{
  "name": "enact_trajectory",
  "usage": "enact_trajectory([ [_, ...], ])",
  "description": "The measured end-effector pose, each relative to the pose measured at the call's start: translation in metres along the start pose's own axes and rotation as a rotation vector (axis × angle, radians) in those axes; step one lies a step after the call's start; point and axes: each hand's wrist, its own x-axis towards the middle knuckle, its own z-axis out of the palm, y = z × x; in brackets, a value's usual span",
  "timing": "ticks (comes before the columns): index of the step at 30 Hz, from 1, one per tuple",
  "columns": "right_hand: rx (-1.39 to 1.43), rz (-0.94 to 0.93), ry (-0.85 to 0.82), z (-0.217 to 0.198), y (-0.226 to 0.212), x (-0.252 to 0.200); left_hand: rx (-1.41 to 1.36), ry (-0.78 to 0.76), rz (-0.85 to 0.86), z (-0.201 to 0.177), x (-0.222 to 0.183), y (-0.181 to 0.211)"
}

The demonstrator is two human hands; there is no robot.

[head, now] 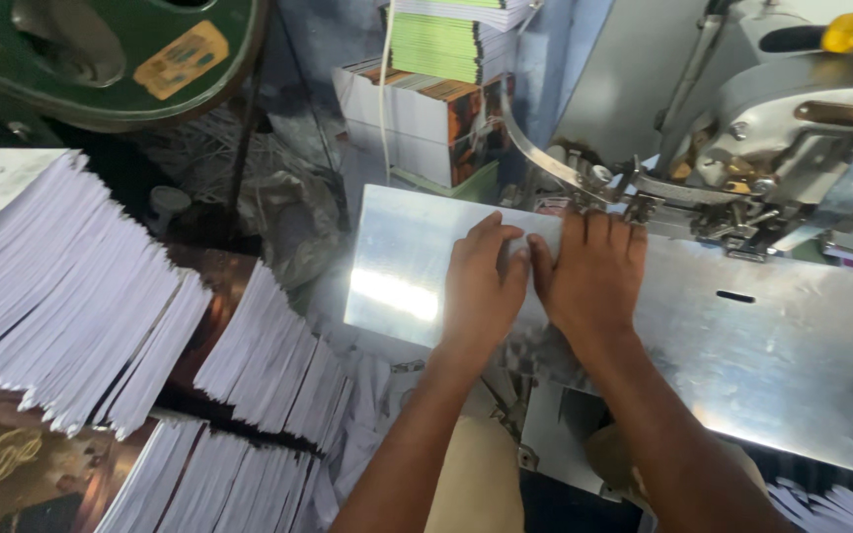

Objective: The person picks up a book cover and a stack of pages, aligns them, and feeds them into a binding machine. The person repeats this process for multiple books, stacking the finished items on the right.

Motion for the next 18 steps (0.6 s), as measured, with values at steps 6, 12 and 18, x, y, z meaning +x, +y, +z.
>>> enact_trajectory([
  [6,-0.033,-0.031,0.030,0.004,0.003,-0.003,0.170,0.056,0.058,-0.043,0.001,-0.024],
  [12,-0.049,-0.033,0.030,0.008,0.004,-0.006,0.475,0.152,0.132,-0.116,0.015,-0.052],
  [18,-0.050,-0.029,0.027,0.010,0.006,-0.008,0.889,0.178,0.078,-0.196,0.023,-0.045],
])
